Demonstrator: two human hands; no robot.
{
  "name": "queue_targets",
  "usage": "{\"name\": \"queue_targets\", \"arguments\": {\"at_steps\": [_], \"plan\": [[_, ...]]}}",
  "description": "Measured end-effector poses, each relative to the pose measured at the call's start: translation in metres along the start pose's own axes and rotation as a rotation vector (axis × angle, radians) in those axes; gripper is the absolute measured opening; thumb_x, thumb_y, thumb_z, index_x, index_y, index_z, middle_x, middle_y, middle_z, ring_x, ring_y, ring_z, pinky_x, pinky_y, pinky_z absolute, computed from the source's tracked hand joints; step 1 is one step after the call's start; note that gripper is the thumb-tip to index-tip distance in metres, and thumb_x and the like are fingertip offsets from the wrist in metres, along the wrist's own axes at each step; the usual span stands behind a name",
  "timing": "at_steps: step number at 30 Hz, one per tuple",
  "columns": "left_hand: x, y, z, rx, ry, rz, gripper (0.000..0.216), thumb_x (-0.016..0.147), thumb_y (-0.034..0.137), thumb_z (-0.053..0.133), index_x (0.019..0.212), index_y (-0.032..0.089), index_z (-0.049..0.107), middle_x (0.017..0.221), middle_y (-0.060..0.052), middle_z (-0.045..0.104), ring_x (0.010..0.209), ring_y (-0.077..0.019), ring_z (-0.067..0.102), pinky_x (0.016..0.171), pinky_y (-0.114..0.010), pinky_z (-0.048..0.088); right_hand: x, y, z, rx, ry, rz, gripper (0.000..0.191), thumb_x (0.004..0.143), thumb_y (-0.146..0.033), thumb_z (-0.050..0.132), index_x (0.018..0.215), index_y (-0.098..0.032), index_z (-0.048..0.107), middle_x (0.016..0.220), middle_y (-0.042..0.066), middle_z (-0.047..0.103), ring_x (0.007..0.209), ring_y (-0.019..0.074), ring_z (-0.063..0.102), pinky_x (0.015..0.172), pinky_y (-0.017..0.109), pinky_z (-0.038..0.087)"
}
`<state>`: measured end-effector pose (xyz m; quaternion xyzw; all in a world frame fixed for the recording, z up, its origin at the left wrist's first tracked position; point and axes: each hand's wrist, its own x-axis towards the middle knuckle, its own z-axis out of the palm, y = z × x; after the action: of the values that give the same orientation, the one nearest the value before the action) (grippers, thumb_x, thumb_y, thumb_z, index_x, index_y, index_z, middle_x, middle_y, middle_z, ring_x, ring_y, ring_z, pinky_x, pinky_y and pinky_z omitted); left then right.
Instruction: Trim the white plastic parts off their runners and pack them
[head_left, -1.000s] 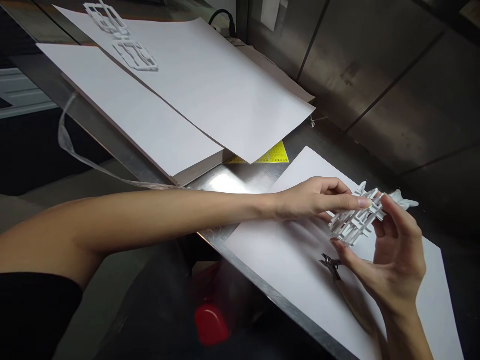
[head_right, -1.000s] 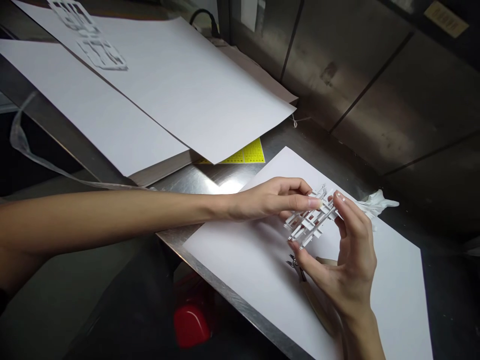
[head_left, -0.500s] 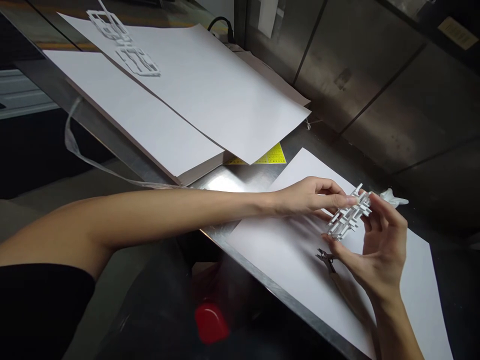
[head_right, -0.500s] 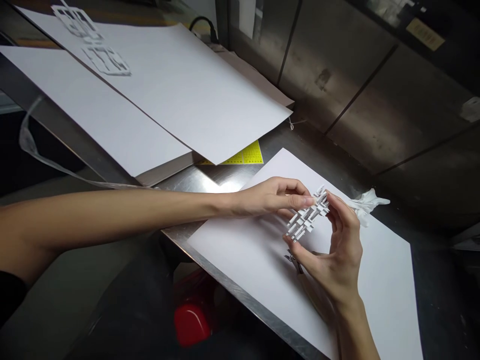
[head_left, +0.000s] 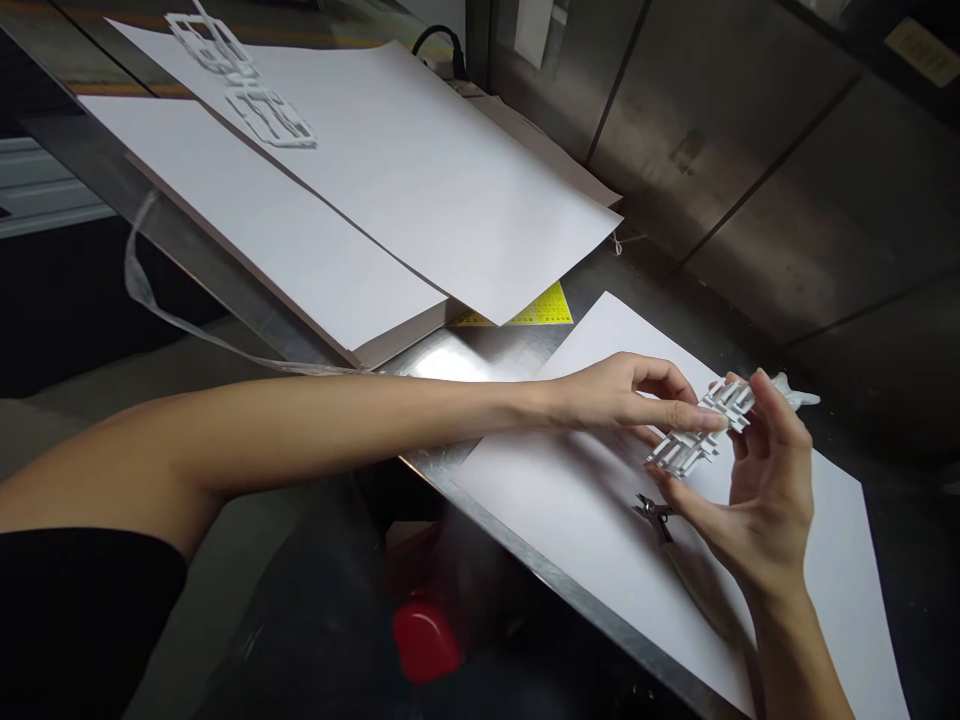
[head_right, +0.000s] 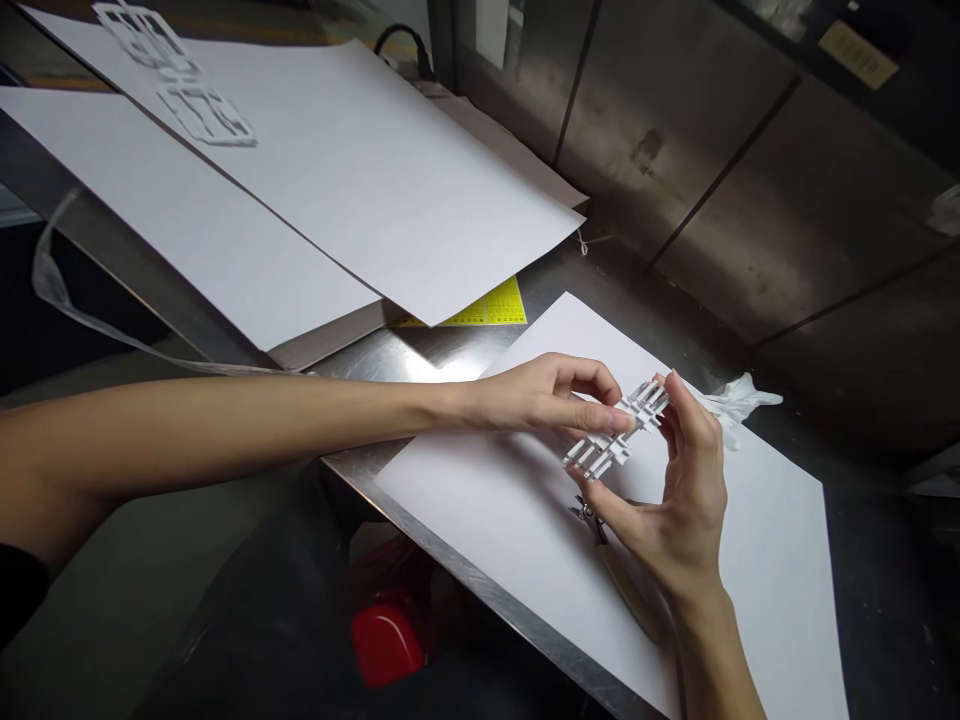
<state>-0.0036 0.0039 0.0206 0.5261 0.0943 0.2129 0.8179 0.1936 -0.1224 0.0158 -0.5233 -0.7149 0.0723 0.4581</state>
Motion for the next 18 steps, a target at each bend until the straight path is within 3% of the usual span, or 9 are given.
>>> {"name": "queue_targets", "arguments": {"at_steps": [7, 18], "plan": [[-0.001, 0.0012, 0.0005, -0.003, 0.03, -0.008, 0.04, 0.074, 0.038, 0.098, 0.096, 0.017, 0.072, 0.101, 0.001, 0.07, 0.099, -0.014, 0.068, 0.095, -0.034, 0.059, -0.0002, 0.0007, -0.0015, -0.06, -0.009, -0.008, 0.11, 0.076, -0.026, 0.097, 0.17, -0.041, 0.043, 0.157, 0.012, 0.052, 0.144, 0.0389, 0.054, 0.119, 0.065, 0.052], [0.001, 0.0045, 0.0014, -0.098, 0.038, -0.086, 0.038, 0.07, 0.028, 0.102, 0.093, 0.016, 0.074, 0.093, 0.002, 0.073, 0.09, -0.0098, 0.07, 0.094, -0.03, 0.057, 0.0003, -0.0014, -0.0033, -0.017, -0.046, -0.029, 0.111, 0.079, -0.024, 0.098, 0.172, -0.041, 0.04, 0.169, 0.007, 0.047, 0.156, 0.0369, 0.047, 0.132, 0.062, 0.042]]}}
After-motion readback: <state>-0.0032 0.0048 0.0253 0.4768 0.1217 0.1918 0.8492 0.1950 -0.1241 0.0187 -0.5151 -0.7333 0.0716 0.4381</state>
